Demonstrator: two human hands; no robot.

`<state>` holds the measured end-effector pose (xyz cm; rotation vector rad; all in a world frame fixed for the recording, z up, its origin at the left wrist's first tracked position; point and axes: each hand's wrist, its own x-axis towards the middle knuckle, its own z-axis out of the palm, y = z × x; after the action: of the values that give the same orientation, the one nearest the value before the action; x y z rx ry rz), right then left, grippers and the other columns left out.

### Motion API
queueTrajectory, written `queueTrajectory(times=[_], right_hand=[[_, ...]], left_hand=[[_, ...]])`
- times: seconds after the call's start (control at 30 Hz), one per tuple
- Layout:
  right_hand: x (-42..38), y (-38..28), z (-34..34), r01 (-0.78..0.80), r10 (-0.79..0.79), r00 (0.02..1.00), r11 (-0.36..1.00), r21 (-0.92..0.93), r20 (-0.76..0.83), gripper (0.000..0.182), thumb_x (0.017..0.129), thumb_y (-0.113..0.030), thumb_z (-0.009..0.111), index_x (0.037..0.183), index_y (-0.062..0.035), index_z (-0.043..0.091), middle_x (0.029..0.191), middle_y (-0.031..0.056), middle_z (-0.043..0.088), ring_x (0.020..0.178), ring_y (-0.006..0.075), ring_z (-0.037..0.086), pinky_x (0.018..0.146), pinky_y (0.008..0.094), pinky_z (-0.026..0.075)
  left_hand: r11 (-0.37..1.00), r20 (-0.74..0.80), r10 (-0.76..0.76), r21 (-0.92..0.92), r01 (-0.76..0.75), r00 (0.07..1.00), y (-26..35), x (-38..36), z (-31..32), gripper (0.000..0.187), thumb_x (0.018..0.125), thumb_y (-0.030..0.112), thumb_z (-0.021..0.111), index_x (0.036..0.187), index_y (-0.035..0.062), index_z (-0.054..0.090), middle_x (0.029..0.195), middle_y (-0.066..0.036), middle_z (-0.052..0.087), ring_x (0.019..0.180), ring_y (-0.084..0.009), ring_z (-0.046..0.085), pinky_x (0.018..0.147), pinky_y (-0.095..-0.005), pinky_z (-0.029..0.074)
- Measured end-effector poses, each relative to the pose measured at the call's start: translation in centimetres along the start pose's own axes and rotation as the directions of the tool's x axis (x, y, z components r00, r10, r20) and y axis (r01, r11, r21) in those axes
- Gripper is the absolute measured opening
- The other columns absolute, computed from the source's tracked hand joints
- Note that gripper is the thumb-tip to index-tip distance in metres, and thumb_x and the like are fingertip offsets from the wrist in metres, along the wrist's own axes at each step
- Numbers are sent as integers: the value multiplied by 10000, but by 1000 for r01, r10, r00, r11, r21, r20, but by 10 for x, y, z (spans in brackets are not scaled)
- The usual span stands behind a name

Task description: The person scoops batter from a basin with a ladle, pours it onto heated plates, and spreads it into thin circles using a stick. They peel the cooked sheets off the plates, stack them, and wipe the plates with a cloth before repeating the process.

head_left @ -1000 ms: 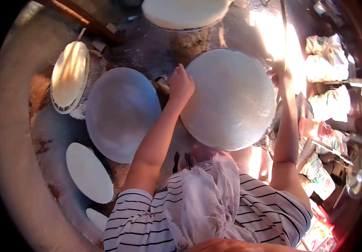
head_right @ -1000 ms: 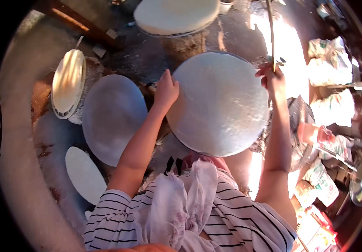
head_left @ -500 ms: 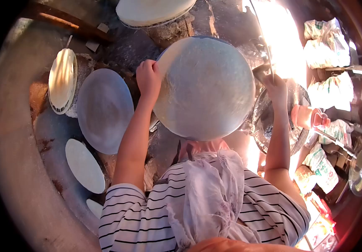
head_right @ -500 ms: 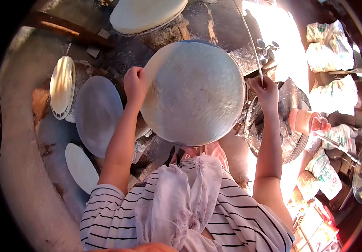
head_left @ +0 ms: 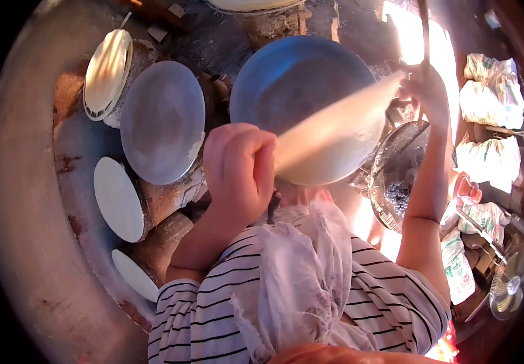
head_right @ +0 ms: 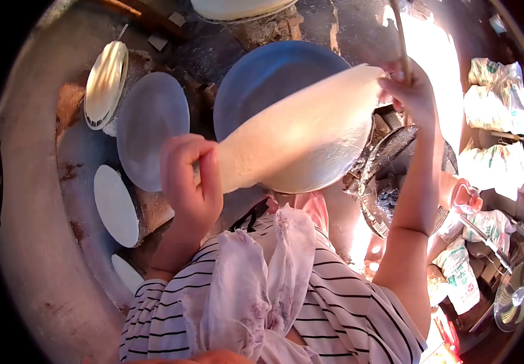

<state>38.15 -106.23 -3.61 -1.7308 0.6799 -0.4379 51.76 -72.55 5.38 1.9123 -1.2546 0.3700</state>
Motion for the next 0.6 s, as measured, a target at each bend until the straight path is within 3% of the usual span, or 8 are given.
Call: queueTrajectory(times=[0.1,0.2,0.27,0.33,0.37,0.4,0.43,0.6], right_hand=[[-32,-49,-8,209,-217,974,971,113,67,179,810,-49,679,954,-17,578,643,30,596,473,61,540,355,161,355],[-40,-91,0,283,-270,956,952,-116,113,123,822,-55,659,911,-35,577,579,3,541,423,42,473,349,178,333],[-28,-101,22,210,-182,975,943,-259,128,132,825,-73,653,932,-39,584,585,-14,515,414,44,451,349,192,310],[2,-98,48,148,-89,961,965,-215,262,135,836,-80,635,950,-26,588,728,41,599,474,73,513,386,197,360],[3,-116,85,203,-165,979,846,-493,121,702,807,-114,640,1421,-55,305,770,17,583,412,60,418,363,218,312],[21,-116,88,230,-150,964,883,-410,218,603,810,-126,634,1348,-28,380,835,55,625,496,75,475,415,211,368],[38,-119,100,108,-84,988,974,-199,127,135,773,-68,714,758,-32,585,585,24,554,449,101,505,418,244,391],[166,-160,110,350,-350,937,933,-82,13,239,777,-33,697,710,-83,474,636,28,569,533,138,625,392,246,428]], left_hand=[[996,-56,16,-86,-20,998,-3,-7,-32,113,774,-29,600,869,24,570,820,-92,594,714,-260,554,670,-364,439],[989,51,-54,-134,60,997,-29,-2,-63,59,872,18,563,918,-18,556,842,-105,576,770,-172,554,709,-263,452],[922,149,-318,-181,342,936,-63,0,-66,106,894,73,569,942,-21,578,818,-78,590,725,-133,559,692,-228,454],[905,172,-356,-184,384,919,-105,3,-55,101,871,92,575,874,-8,594,811,-130,613,709,-252,587,660,-334,465],[916,155,-338,-174,362,928,-120,1,-48,105,870,97,576,874,-6,596,808,-131,613,715,-253,591,663,-340,467],[928,139,-316,-162,336,939,-134,3,-40,109,869,102,578,875,-5,598,805,-133,613,722,-255,595,666,-345,470],[944,118,-279,-146,295,953,-145,11,-36,113,868,107,579,876,-4,600,802,-134,613,728,-256,599,670,-351,473],[996,-183,-72,35,79,980,-206,119,-41,132,867,145,585,898,17,599,831,-145,619,746,-292,597,683,-360,478]])
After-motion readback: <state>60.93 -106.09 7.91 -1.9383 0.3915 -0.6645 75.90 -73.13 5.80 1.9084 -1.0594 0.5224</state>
